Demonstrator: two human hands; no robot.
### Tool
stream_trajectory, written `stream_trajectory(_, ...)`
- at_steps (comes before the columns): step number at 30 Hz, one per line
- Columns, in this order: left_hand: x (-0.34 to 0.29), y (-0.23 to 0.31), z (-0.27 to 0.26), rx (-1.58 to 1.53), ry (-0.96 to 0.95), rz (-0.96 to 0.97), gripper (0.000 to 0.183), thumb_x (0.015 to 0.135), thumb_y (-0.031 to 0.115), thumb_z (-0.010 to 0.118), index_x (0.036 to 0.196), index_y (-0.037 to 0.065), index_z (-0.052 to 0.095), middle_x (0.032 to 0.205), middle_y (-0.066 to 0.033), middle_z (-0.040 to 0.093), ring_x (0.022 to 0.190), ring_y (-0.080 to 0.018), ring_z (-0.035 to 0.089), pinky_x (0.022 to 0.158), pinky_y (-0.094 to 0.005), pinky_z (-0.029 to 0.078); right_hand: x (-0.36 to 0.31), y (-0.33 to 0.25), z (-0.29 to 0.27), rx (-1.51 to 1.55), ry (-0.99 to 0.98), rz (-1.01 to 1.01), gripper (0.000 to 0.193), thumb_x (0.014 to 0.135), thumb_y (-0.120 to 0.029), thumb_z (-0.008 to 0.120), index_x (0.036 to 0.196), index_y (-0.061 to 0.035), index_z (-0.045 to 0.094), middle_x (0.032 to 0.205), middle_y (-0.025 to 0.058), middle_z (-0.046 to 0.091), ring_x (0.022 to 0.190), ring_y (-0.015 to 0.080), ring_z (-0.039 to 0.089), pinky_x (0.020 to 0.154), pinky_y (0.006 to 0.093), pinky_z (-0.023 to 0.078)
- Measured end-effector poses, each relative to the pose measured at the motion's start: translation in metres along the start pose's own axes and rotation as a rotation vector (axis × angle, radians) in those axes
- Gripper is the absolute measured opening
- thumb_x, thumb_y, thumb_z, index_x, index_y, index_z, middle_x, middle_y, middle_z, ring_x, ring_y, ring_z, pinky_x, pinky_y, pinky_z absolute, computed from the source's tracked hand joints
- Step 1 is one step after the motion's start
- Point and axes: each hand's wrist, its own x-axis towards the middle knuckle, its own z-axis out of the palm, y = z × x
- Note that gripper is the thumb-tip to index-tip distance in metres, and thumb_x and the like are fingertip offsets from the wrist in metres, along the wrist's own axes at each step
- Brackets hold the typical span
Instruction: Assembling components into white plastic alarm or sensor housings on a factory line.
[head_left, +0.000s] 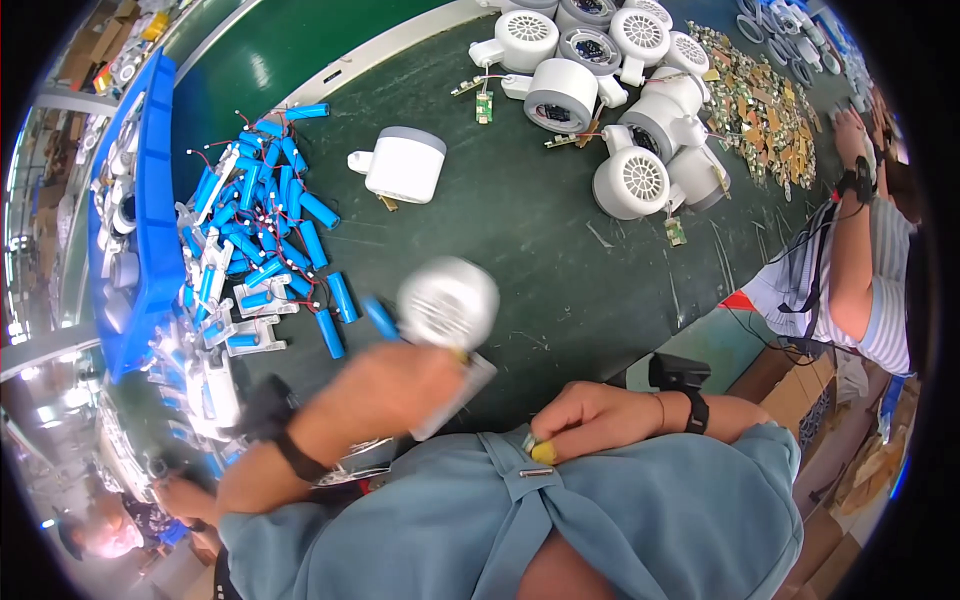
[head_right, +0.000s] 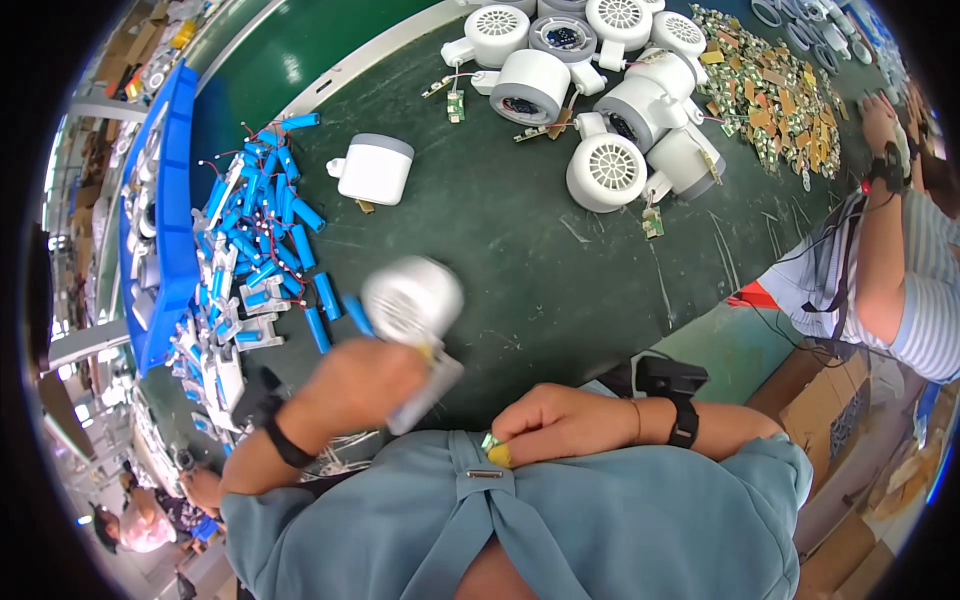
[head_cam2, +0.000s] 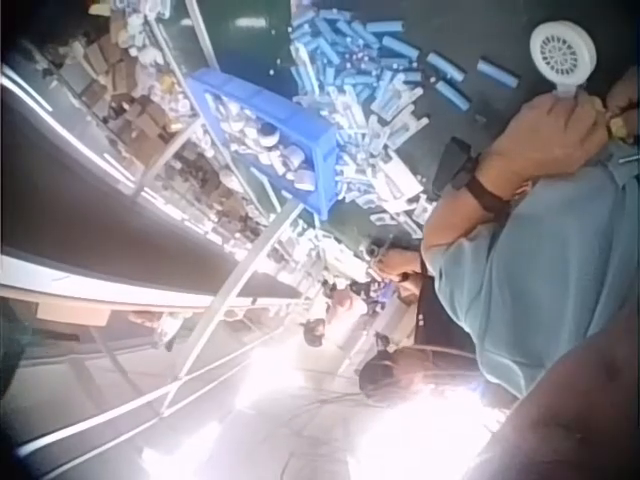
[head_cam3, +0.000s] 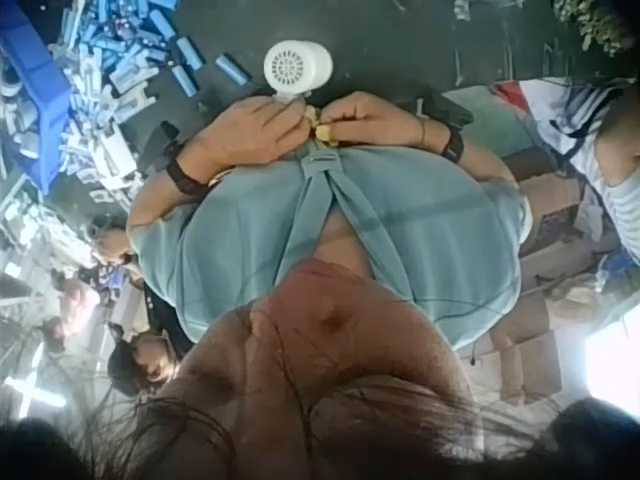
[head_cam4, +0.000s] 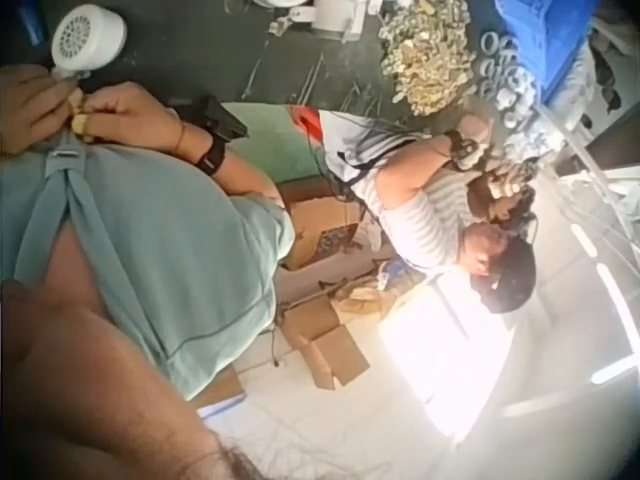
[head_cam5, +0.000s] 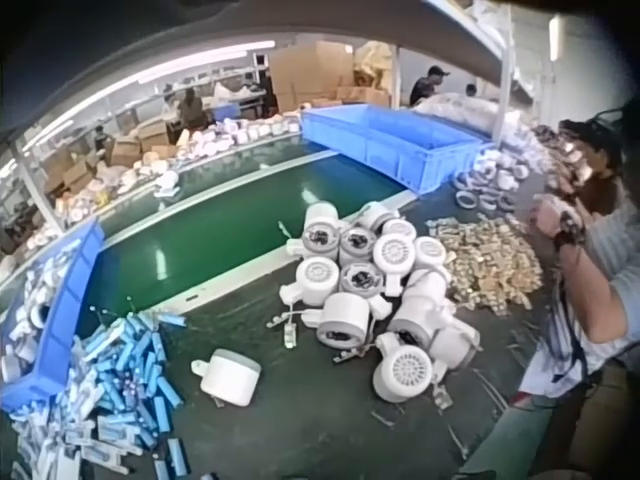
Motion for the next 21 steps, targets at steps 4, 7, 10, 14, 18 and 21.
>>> stream_trajectory(4, 0.013, 0.0, -0.029, 0.163, 0.169, 0.06, 0.029, 0.074, 0.012, 0.066, 0.101, 0.001, 0.064, 0.103, -0.0123, 0.063, 0.067, -0.02, 0.062, 0.06, -0.0295, 0.051, -0.002, 0.012, -0.01, -0.167, 0.03, -0.129, 0.022, 0.097, -0.01, 0.057, 0.077, -0.0011, 0.053, 0.066, -0.004, 0.047, 0.063, 0.0019, 0.039, 0.053, 0.0258, 0.031)
stream_trajectory(7, 0.023, 0.002, -0.032, 0.199, 0.148, 0.101, 0.029, 0.077, 0.01, 0.065, 0.104, 0.002, 0.065, 0.112, -0.0135, 0.063, 0.07, -0.0162, 0.062, 0.061, -0.0266, 0.05, 0.003, 0.004, -0.009, -0.316, 0.166, -0.317, 0.021, 0.097, -0.01, 0.057, 0.078, -0.0013, 0.053, 0.066, 0.0005, 0.047, 0.06, 0.0069, 0.041, 0.053, 0.0286, 0.034)
stream_trajectory(10, 0.026, 0.006, -0.047, 0.097, 0.172, 0.046, 0.034, 0.077, 0.013, 0.072, 0.109, 0.003, 0.065, 0.118, -0.0161, 0.063, 0.081, -0.0228, 0.065, 0.066, -0.0331, 0.053, 0.006, 0.003, -0.012, -0.44, 0.383, -0.499, 0.016, 0.095, -0.008, 0.058, 0.08, -0.0018, 0.054, 0.066, 0.0069, 0.048, 0.056, 0.0147, 0.043, 0.053, 0.0311, 0.037)
stream_trajectory(14, 0.067, 0.005, -0.066, -0.151, 0.321, -0.421, 0.064, 0.075, 0.017, 0.076, 0.132, 0.003, 0.05, 0.136, -0.02, 0.049, 0.107, -0.0376, 0.058, 0.088, -0.0425, 0.05, 0.01, 0.007, -0.023, -0.775, 0.635, -0.593, 0.018, 0.087, -0.012, 0.063, 0.079, -0.0006, 0.052, 0.072, 0.0172, 0.055, 0.064, 0.0383, 0.054, 0.057, 0.044, 0.044)
stream_trajectory(18, 0.108, 0.0, -0.054, 0.021, 0.109, -0.204, 0.059, 0.075, 0.023, 0.075, 0.13, 0.014, 0.054, 0.127, -0.0171, 0.048, 0.1, -0.0369, 0.058, 0.084, -0.0447, 0.048, 0.02, 0.016, -0.029, -0.865, 0.559, -0.691, 0.014, 0.089, -0.015, 0.058, 0.085, -0.0021, 0.054, 0.074, 0.0199, 0.057, 0.072, 0.0421, 0.06, 0.064, 0.0511, 0.047)
stream_trajectory(21, 0.123, 0.006, -0.07, 0.044, -0.061, -0.239, 0.057, 0.075, 0.025, 0.073, 0.128, 0.015, 0.055, 0.115, -0.0156, 0.051, 0.092, -0.0364, 0.062, 0.077, -0.0447, 0.052, 0.021, 0.026, -0.028, -0.905, 0.54, -0.737, 0.014, 0.089, -0.015, 0.057, 0.09, -0.0019, 0.054, 0.078, 0.0196, 0.059, 0.074, 0.0427, 0.06, 0.066, 0.0513, 0.048)
